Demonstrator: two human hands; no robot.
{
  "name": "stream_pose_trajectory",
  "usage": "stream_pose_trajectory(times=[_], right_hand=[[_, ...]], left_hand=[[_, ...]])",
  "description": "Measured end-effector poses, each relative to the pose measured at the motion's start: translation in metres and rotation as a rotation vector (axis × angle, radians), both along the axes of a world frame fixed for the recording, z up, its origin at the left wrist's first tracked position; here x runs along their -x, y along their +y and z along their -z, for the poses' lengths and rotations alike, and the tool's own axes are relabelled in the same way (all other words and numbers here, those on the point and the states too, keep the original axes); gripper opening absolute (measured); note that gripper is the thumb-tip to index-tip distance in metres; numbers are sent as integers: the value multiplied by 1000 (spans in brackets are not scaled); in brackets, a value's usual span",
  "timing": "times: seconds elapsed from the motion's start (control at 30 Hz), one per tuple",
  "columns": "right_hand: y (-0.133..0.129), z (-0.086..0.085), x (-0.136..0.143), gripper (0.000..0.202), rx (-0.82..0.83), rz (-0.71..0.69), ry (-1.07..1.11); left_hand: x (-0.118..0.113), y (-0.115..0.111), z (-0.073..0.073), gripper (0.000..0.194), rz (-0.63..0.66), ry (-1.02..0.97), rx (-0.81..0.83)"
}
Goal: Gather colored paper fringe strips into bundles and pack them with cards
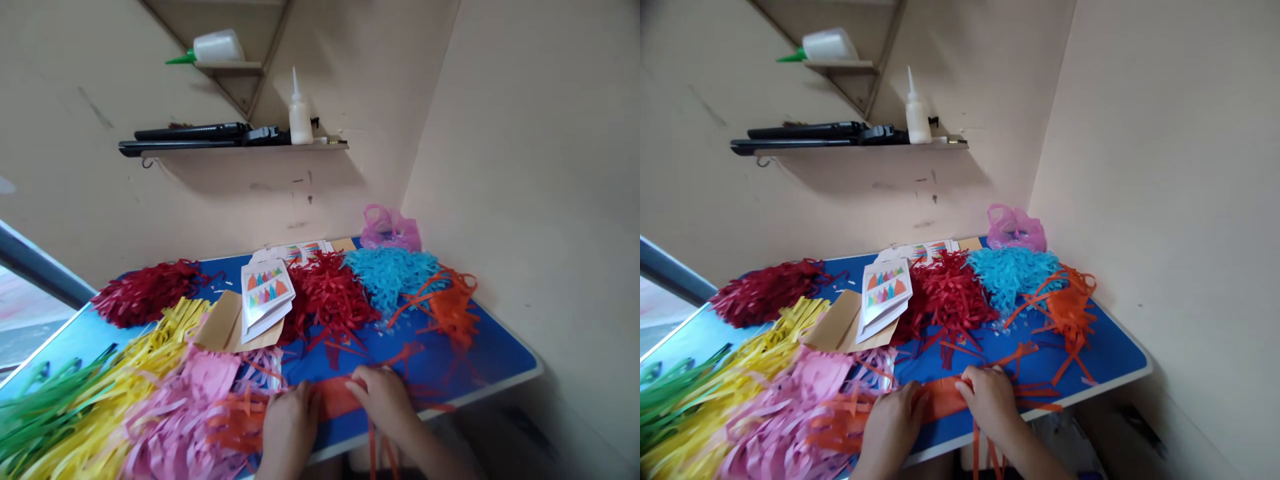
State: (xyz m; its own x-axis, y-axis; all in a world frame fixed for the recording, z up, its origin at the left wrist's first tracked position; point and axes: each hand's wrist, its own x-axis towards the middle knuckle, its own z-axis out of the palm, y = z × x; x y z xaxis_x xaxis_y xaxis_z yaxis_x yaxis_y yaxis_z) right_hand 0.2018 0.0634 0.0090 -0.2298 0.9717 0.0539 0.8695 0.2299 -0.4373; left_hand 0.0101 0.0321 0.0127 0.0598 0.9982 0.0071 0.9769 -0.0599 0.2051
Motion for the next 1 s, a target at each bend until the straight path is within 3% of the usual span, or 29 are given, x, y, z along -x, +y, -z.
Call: stream_pose_trajectory(times=[0.13,0.33,0.47,0.57,0.63,0.7,0.77,0.9,1.0], right_hand=[[2,0,1,12,-3,-10,-57],[4,7,5,15,10,-7,-81],[11,2,-10,4,-62,20,-59],[8,-13,-27,26,-266,106,-65],[0,-20,-31,31,-330,-68,-37],[-8,-19,-29,26,-280,-373,-22],[-10,-10,-24,23,-193,-533,-38],[-4,6,-23,34,-93,-426,56],[-1,5,-26,40,-106,-434,82]], left_hand=[[-1,4,-7,27,-28,11,80],[0,5,-3,23,-48,28,118],[1,5,7,18,-32,25,-84],[0,8,12,10,102,12,-254],[0,9,11,11,232,22,-246],[0,7,6,12,320,38,-224],[1,0,0,10,355,27,-224],[4,-10,1,29,317,-42,-263],[7,-9,11,30,265,-48,-329]])
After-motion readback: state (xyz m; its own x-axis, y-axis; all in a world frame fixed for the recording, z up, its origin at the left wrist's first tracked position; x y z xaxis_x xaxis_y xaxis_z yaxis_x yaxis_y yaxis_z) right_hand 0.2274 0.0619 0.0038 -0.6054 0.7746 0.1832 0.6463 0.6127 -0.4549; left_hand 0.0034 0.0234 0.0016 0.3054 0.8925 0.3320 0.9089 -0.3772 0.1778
